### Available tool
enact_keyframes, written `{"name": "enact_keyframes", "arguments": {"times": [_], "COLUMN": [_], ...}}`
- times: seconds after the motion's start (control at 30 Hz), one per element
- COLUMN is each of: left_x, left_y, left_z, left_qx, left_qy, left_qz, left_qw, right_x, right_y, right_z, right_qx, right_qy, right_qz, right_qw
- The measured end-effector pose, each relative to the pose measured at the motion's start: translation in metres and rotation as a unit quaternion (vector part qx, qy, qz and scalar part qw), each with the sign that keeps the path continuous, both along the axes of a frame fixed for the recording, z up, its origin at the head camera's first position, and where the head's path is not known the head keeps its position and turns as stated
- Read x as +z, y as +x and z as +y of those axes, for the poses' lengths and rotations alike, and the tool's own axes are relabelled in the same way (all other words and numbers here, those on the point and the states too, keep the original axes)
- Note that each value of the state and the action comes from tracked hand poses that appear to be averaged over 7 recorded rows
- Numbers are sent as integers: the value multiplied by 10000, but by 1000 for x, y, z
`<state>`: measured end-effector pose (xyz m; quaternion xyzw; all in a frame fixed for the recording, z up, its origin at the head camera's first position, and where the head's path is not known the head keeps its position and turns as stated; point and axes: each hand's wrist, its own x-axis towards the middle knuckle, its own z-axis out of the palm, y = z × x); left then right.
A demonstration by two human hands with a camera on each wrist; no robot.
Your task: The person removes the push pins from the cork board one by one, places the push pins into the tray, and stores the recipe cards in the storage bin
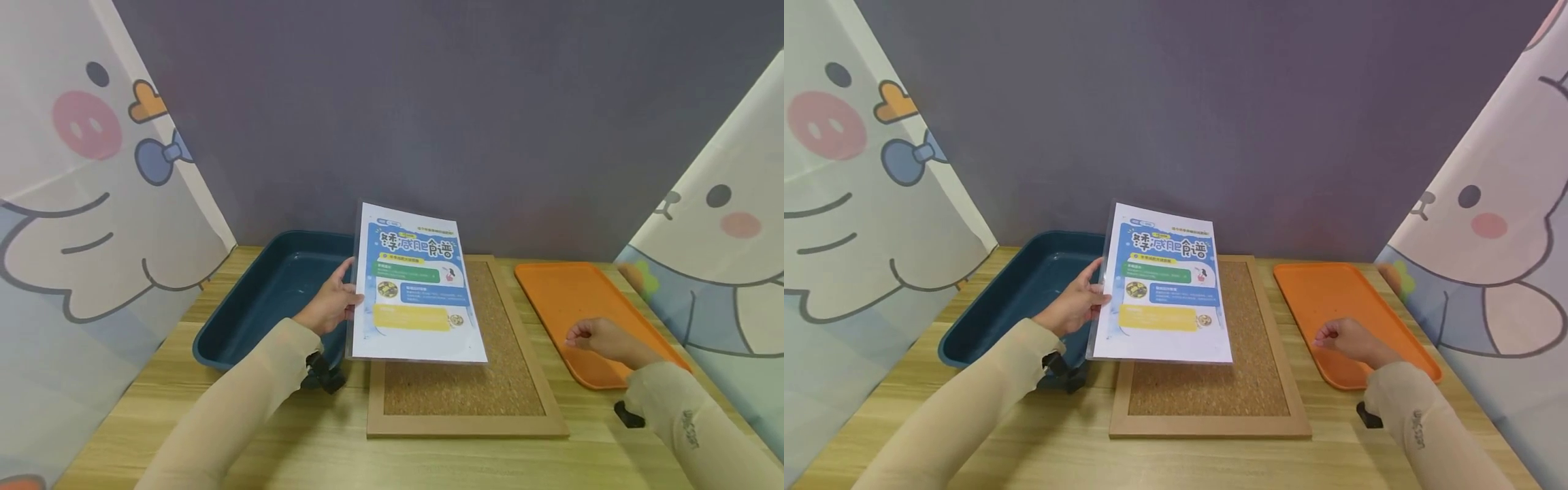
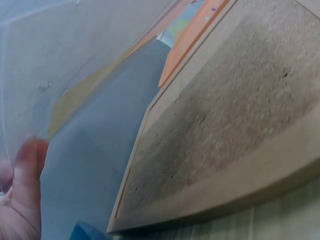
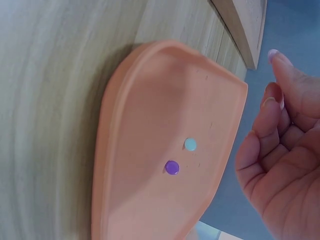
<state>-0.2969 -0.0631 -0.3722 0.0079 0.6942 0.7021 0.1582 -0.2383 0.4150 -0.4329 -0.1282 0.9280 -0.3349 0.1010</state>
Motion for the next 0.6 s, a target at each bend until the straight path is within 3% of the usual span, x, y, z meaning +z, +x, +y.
{"name": "enact_keyframes", "arguments": {"times": [0.3,0.6], "left_x": [8,9], "left_y": [2,8], "left_z": [-19,-43], "left_qx": [70,337], "left_qy": [-297,-545], "left_qz": [82,33], "left_qw": [9995,9979], "right_x": [6,3], "right_y": [14,16], "right_z": [15,21], "right_qx": [-128,-99], "right_qy": [415,20], "right_qz": [144,-103], "right_qw": [9990,9999]}}
